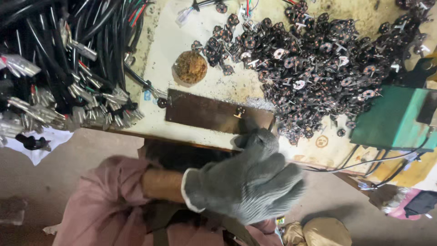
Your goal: The person sits at a workbench and solders wires onto small electronic components one at a time using a soldering iron, placing each finished component onto a large pile on the bench and picking up the next part to repeat the work.
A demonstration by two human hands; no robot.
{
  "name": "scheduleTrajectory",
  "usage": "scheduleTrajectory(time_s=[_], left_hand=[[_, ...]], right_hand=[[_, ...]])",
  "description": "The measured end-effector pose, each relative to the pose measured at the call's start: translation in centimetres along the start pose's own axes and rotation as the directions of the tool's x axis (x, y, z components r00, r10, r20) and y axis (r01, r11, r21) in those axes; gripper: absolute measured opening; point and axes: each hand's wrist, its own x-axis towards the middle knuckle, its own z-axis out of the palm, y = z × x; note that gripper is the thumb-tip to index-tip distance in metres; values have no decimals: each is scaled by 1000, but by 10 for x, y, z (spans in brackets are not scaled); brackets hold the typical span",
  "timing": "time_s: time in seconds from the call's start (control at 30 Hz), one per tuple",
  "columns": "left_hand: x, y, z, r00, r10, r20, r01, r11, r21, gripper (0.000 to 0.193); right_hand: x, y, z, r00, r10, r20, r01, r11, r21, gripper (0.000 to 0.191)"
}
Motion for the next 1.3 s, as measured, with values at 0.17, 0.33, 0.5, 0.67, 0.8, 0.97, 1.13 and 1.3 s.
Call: scheduleTrajectory(time_s=[0.17, 0.33, 0.5, 0.67, 0.8, 0.97, 1.13, 1.3], left_hand=[[-99, -32, 2, 614, -786, 71, 465, 433, 772, 60], [-152, -67, -3, 548, -830, -104, 166, -14, 986, 55], [-159, -69, 9, 493, -818, -296, 570, 47, 820, 32], [-150, -67, 12, 686, -703, -185, 244, -17, 970, 12], [-122, -55, -6, 358, -803, -478, 927, 366, 80, 13], [-130, 4, -40, 235, -946, -224, 846, 312, -431, 15], [-166, 17, -36, 91, -987, -131, 603, 159, -781, 17], [-167, -7, -20, 730, -531, 430, 643, 323, -694, 9]], right_hand=[[13, -10, 22, 991, -121, -55, 118, 992, -53, 16], [29, -30, 19, 976, 56, 209, -25, 989, -148, 19], [28, -33, 28, 990, -139, 35, 141, 988, -59, 14], [23, -29, 28, 991, -89, 105, 87, 996, 18, 16], [25, -29, 22, 971, -192, 144, 197, 980, -23, 15], [22, -25, 24, 993, -55, 107, 55, 998, 0, 18], [26, -25, 26, 983, -148, 108, 150, 989, -16, 16], [47, -54, 14, 877, 303, 373, -472, 686, 553, 19]])
